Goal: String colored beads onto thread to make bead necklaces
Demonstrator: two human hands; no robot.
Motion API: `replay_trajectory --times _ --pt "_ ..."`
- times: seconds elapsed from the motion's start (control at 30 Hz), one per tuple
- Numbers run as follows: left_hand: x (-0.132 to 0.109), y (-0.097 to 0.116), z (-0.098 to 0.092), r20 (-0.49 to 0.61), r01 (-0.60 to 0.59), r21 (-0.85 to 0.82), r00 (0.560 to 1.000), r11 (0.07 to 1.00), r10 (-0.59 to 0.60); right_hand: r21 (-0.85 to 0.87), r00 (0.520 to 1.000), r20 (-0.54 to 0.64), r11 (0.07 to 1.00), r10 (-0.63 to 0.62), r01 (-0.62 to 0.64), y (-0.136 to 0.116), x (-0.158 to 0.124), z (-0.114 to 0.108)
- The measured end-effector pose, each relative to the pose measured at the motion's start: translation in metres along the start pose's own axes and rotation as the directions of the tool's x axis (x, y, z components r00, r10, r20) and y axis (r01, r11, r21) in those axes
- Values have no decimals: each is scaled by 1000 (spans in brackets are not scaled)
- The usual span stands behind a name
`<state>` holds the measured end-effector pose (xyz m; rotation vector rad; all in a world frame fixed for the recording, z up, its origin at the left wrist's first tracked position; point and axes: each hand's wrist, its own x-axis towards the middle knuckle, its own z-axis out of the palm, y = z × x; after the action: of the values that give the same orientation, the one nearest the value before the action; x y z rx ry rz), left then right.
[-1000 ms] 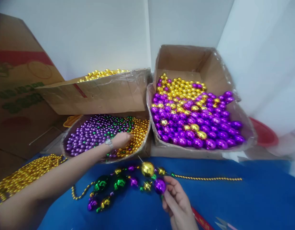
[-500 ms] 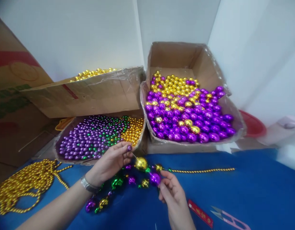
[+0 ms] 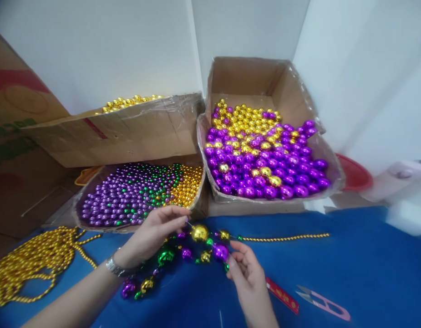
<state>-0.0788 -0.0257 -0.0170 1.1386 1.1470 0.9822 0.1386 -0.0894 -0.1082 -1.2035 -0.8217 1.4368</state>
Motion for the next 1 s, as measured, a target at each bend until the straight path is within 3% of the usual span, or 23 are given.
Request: replay_trajectory --times 0.13,0.3,0.43,0.57,0.7,0.77,0.87,1.0 --pt "-11 1 6 81 -55 180 996 982 41 -70 994 95 997 47 -41 10 -7 -5" --pt "-28 -19 20 173 -136 291 981 947 88 -135 984 145 987 104 -85 36 -25 -18" --pt "-41 -29 32 253 -311 439 943 843 217 -407 977 209 912 38 52 47 -31 -39" --pt "-46 -12 40 343 -467 510 881 723 327 -630 952 264 720 -154 291 19 -29 -49" --pt "-42 19 52 386 -581 471 812 664 437 -608 911 344 686 -226 399 -26 -26 -31" --pt "-38 31 59 372 -601 438 798 669 474 -566 873 407 677 -267 471 -38 -25 -19" --pt "-31 38 66 298 -568 372 822 734 485 -534 834 454 654 -312 536 -39 -22 -12" --pt "-20 17 68 180 -428 122 897 896 404 -587 877 382 657 -291 474 -41 -15 -20"
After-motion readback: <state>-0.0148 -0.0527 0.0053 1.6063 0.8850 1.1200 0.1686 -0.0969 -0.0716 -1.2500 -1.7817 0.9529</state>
